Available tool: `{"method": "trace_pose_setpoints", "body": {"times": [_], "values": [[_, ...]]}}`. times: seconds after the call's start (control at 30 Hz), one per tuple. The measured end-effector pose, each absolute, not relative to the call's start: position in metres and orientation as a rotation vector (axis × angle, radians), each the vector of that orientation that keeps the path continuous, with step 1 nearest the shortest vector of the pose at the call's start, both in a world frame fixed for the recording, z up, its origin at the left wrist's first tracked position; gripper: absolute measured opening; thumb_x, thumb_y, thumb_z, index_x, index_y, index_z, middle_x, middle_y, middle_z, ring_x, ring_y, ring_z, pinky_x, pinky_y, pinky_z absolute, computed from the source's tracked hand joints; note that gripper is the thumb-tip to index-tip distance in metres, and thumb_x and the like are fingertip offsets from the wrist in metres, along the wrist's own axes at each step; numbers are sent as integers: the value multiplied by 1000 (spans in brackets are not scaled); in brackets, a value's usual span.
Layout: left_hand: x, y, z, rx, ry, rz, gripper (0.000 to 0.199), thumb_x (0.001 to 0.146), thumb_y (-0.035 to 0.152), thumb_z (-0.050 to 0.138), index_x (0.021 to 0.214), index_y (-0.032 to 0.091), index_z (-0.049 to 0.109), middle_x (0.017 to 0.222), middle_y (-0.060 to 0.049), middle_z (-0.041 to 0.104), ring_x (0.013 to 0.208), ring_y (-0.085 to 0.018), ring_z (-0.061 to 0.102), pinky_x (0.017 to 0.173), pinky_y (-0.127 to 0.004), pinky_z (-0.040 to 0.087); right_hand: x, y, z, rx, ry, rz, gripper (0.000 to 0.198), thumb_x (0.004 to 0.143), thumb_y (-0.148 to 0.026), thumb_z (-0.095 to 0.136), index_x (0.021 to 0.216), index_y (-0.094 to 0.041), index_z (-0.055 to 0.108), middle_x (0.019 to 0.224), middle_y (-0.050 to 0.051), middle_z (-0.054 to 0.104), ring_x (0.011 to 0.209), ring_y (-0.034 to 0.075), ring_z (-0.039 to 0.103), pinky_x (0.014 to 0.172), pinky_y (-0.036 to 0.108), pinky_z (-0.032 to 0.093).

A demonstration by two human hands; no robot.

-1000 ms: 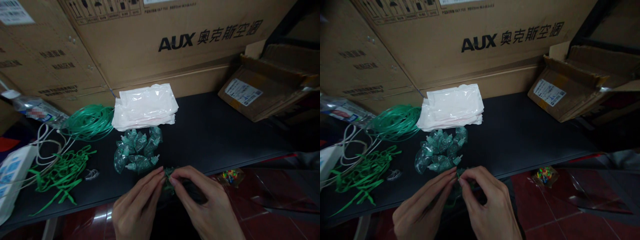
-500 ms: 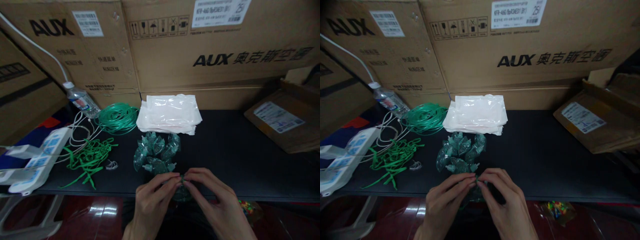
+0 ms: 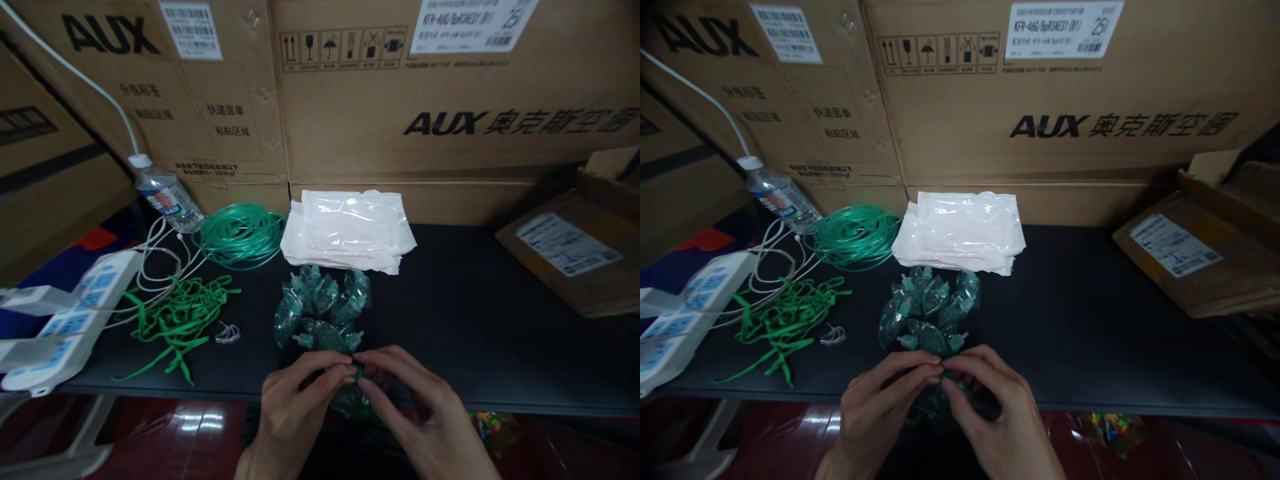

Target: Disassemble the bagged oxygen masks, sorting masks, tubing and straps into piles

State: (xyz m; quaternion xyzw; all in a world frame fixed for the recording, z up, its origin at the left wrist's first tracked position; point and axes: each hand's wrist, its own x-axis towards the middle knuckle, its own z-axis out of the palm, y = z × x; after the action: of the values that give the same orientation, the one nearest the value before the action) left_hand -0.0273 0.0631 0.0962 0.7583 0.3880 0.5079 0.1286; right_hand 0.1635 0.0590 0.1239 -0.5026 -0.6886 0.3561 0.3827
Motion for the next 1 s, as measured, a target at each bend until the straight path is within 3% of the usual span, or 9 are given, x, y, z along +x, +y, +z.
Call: {"method": "trace_pose_setpoints", "body": {"times": [0.27, 0.47, 0.67, 0.77, 0.9, 1.0], "values": [[-23, 74, 102, 2041, 1028, 1392, 18, 101, 26, 65, 92, 17, 78, 89, -6, 79, 78, -13, 79, 73, -17, 65, 171, 68, 123, -1329, -1661, 1130, 7, 94, -27, 70, 92, -24, 77, 87, 1, 74, 78, 17, 71, 72, 25, 57], [-15, 79, 102, 1968, 1002, 1347, 10, 97, 25, 71, 94, 18, 79, 89, -5, 78, 78, -16, 78, 73, -23, 65, 182, 65, 130, -1289, -1493, 1339, 23, 96, -40, 66, 88, -23, 78, 87, 2, 78, 84, 18, 74, 75, 22, 59], [-9, 83, 109, 2014, 950, 1320, 9, 97, 24, 71, 95, 19, 78, 90, -6, 77, 78, -16, 77, 73, -23, 65, 188, 70, 129, -1307, -1481, 1332, 19, 95, -35, 69, 82, -22, 75, 77, -1, 71, 74, 17, 69, 66, 23, 55], [-10, 84, 119, 2070, 957, 1294, 9, 99, 17, 68, 100, 18, 77, 95, -6, 77, 85, -15, 77, 79, -21, 64, 186, 71, 134, -1250, -1621, 1085, 16, 99, -24, 64, 83, -23, 69, 81, -1, 69, 75, 16, 68, 67, 24, 55], [-14, 88, 138, 2190, 964, 1274, 16, 98, 5, 63, 102, 16, 74, 100, -5, 77, 91, -12, 76, 83, -16, 61, 187, 69, 145, -1085, -1943, 513, 22, 102, -4, 53, 108, -23, 63, 101, 4, 67, 90, 18, 67, 80, 30, 55], [-16, 92, 151, 2314, 946, 1243, 20, 99, 0, 59, 100, 16, 71, 100, -4, 76, 89, -10, 76, 80, -15, 60, 192, 72, 153, -1100, -2104, 260, 30, 101, 0, 51, 120, -23, 57, 109, 7, 65, 95, 20, 64, 84, 35, 54]]}}
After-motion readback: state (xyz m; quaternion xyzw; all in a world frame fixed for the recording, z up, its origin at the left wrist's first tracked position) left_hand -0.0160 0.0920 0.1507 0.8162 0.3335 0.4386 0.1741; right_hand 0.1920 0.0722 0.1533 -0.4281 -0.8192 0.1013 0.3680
